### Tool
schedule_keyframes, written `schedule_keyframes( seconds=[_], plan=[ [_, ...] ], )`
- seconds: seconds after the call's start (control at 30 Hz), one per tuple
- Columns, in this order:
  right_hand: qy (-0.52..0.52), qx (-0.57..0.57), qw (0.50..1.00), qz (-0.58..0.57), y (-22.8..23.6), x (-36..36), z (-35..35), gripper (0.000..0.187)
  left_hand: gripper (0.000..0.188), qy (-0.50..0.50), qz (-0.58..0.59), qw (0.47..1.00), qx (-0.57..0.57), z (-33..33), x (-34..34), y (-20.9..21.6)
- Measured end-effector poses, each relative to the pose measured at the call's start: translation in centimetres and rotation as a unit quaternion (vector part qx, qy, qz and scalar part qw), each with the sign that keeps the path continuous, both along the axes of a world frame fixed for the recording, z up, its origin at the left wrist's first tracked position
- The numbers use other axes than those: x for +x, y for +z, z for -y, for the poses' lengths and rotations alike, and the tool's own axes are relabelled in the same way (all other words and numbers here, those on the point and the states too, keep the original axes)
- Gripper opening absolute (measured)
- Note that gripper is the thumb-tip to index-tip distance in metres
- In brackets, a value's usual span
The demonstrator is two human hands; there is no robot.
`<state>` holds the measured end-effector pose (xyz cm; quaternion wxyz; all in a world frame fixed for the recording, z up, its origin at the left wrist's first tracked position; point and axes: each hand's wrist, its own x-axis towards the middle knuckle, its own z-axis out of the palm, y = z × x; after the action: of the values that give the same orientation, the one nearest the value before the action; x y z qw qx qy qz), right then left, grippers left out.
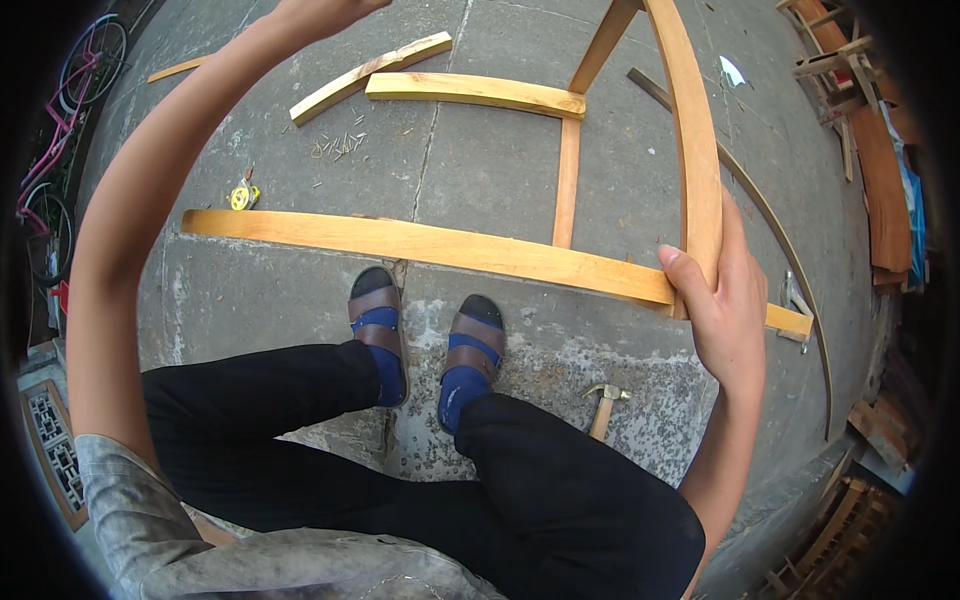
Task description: Assembling a wooden chair using a hammer and nails.
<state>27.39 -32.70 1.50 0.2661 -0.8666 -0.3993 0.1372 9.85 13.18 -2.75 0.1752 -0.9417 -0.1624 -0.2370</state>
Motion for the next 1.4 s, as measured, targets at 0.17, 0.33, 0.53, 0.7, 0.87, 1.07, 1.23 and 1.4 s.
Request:
schedule_keyframes(
  seconds=[0.17,0.33,0.53,0.7,0.87,1.07,1.23,1.4],
  plan=[
    [0.013,0.012,0.999,0.032,0.2,1.3,1.0,0.081,0.083,0.044,-0.32,0.849,-0.418,11.9,-7.1,4.7],
    [0.026,0.011,0.999,0.016,0.4,1.1,0.4,0.082,0.094,0.086,-0.353,0.714,-0.599,16.9,-13.9,7.8],
    [0.046,0.056,0.997,-0.004,-1.4,2.2,0.9,0.086,0.07,0.09,-0.368,0.733,-0.566,18.9,-14.7,9.1],
    [0.032,0.031,0.999,-0.014,-0.1,1.7,1.0,0.083,0.029,-0.377,-0.073,0.914,-0.129,24.5,-14.7,10.0],
    [0.034,0.054,0.998,0.013,-0.6,1.8,0.9,0.079,0.048,-0.373,-0.321,0.796,-0.352,29.2,-15.2,-4.1],
    [0.025,0.047,0.999,-0.002,-0.8,1.6,0.6,0.085,0.066,-0.058,-0.39,0.889,-0.235,20.9,-12.5,-23.0],
    [0.022,0.044,0.999,-0.012,-0.9,1.8,1.1,0.081,0.048,0.016,-0.372,0.864,-0.34,19.6,-11.6,-25.9],
    [0.017,0.034,0.999,-0.039,-1.0,1.8,0.9,0.088,0.042,0.039,-0.222,0.853,-0.47,19.2,-13.5,-27.5]
  ],
)
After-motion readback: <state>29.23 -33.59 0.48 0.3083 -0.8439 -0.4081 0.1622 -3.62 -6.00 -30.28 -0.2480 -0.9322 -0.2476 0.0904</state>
